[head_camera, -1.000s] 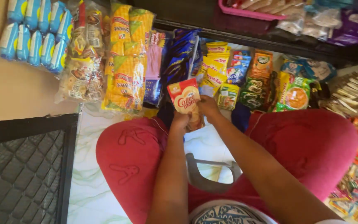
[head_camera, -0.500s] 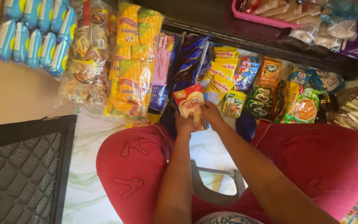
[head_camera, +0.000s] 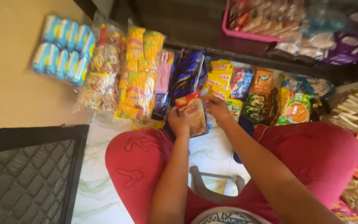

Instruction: Organizing various food and household items on a shelf and floor storage area.

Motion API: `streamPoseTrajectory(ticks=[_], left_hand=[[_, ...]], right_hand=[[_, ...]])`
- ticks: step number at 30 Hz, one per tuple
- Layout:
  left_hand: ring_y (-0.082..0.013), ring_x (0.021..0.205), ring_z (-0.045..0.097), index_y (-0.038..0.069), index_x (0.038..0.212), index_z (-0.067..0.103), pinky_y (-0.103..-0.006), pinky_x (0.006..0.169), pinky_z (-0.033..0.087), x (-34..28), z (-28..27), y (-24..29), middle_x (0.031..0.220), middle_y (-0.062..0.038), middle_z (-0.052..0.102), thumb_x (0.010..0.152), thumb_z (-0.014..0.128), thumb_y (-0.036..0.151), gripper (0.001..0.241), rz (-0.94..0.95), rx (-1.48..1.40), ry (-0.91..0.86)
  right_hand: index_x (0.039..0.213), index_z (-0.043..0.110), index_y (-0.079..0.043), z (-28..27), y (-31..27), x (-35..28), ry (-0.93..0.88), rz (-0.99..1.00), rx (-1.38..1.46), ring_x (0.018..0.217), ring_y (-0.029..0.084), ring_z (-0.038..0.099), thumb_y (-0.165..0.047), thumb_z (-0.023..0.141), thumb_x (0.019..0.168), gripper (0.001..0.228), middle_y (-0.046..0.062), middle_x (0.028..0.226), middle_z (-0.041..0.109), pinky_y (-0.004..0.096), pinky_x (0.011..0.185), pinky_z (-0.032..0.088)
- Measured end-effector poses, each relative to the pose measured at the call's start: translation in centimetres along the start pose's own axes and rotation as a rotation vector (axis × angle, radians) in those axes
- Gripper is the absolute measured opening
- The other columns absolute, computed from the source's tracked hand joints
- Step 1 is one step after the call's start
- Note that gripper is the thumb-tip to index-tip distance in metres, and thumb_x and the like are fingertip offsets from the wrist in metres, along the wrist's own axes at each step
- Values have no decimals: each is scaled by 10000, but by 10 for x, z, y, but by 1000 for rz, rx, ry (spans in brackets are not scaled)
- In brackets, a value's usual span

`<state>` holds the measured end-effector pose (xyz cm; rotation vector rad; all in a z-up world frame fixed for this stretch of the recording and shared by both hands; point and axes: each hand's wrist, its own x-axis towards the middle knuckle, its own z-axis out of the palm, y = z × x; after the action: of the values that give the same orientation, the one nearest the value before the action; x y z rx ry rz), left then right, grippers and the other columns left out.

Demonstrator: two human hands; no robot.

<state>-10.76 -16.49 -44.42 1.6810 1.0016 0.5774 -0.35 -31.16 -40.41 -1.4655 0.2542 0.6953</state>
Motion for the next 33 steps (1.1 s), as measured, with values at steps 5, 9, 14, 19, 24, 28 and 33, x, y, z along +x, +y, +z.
streamPoseTrajectory(ticks=[5,9,14,19,24,28,33], left_hand=[[-359,798,696,6,1129,577,-462,664,576,47,-3,53,938,-170,693,951,638,121,221,-247,-661,-166],[-202,836,669,97,1224,643,-318,642,545,74,-40,190,1054,-52,710,914,649,105,310,-478,-580,-142],[-195,872,643,101,1267,622,-324,697,487,172,-53,272,1026,-61,673,919,685,90,354,-265,-795,-284],[-161,948,662,109,1259,618,-333,794,535,264,-87,397,1062,-28,689,906,672,101,358,-47,-786,-257],[-175,933,597,62,1374,600,-323,783,499,359,-95,469,1168,-91,673,954,659,86,424,235,-582,-134],[-212,1257,623,57,1437,531,-333,1037,486,453,-79,490,1366,-117,641,946,684,77,515,396,-463,-103],[-247,1394,553,81,1497,491,-345,1140,420,470,-70,535,1493,-160,573,908,646,29,611,644,5,-120]], right_hand=[[1073,657,-42,5,-44,17,-249,-158,183,905,181,699,-103,657,1011,88,70,1043,719,363,784,576],[1182,680,-52,43,-152,-23,-223,-69,182,891,224,714,-178,594,1004,234,82,1051,735,369,784,590],[1188,678,-59,90,-320,-46,-310,-270,144,912,224,717,-200,594,1003,247,92,1076,732,378,781,590],[1175,665,-27,138,-464,-23,-421,-491,135,938,229,717,-170,606,1015,223,99,1072,719,397,806,598],[1153,681,-1,188,-554,46,-386,-749,-71,983,222,726,4,608,963,203,106,1071,716,373,815,649],[1148,687,2,237,-589,104,-402,-837,-100,988,209,732,-13,637,960,195,85,1077,725,355,806,646],[1089,783,-95,292,-599,171,-118,-1160,-699,936,192,744,-141,738,887,211,63,972,779,363,837,583]])
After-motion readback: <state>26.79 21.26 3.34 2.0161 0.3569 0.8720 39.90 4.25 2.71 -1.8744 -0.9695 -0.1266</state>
